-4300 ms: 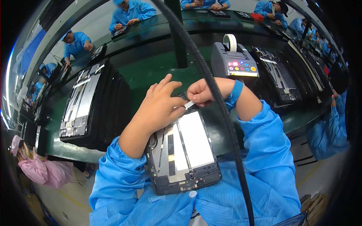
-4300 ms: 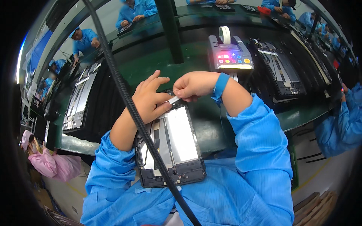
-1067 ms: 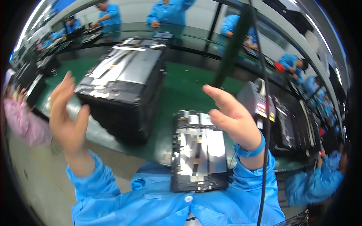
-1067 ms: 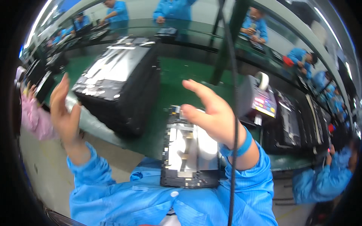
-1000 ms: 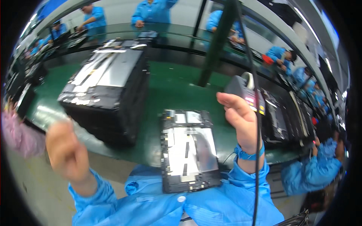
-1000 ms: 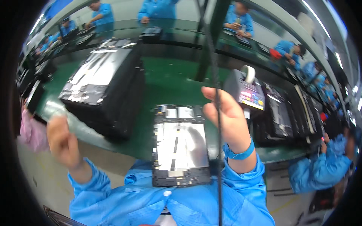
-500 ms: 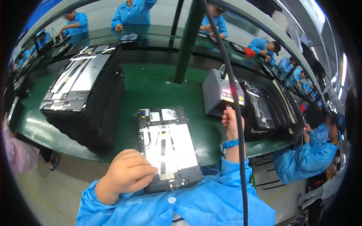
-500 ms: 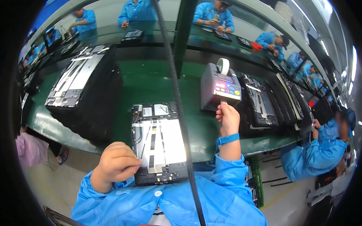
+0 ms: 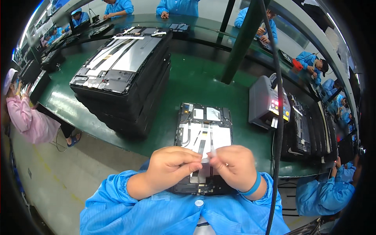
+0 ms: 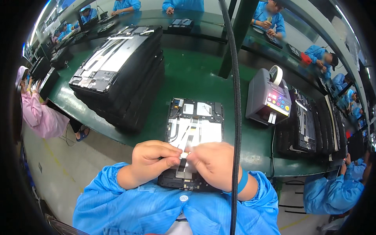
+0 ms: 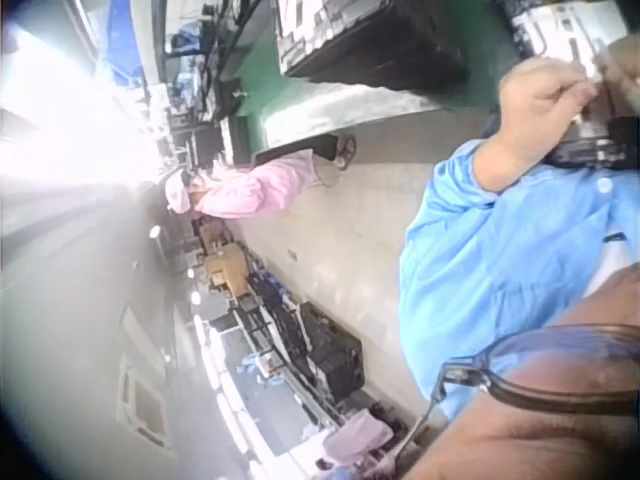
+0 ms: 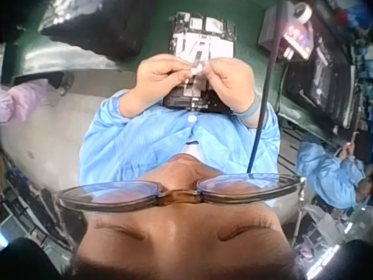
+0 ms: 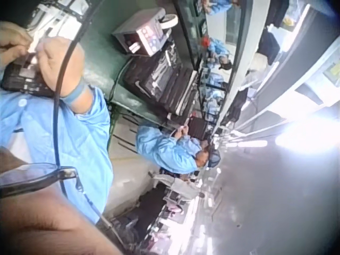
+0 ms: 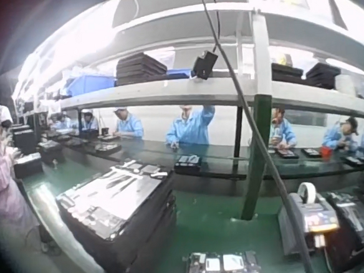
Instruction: The person assembles electronic devices on a factory assembly line. They repeatedly pick up a device, apply a white adhesive strip to a specific internal component, and then place the device onto a stack. The process is repeated for multiple units.
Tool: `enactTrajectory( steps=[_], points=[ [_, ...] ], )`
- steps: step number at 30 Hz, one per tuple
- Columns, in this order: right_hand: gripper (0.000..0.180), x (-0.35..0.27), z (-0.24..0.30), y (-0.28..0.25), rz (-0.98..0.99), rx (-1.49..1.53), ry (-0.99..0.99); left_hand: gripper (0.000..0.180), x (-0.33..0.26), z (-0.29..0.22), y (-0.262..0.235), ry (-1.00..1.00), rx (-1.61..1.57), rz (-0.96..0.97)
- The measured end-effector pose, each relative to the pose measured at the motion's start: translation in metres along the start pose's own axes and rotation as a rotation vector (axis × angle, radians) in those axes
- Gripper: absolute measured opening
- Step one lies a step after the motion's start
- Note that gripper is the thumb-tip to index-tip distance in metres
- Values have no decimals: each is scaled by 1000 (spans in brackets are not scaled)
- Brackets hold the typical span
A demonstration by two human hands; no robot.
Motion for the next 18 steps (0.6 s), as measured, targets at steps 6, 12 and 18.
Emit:
enactTrajectory(
  steps=[6,12,18],
  points=[
    [11,10,5,1,-15,57,-94,17,-1,8,-2,1,-56,-11],
    [16,48,-26,-9,-147,-9,23,36,6,33,-37,-45,321,-118],
    [42,100,-43,33,-16,-24,4,26,24,57,-27,-67,818,106]
  ],
)
Point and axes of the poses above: each hand's wrist, its own x-axis towards the middle knuckle, its own y-axis out of the palm, z = x × y, the point moved 10 cm from there along x, towards the middle knuckle, and after that the axes turned 11 degrees about y, right-handed, at the moved point
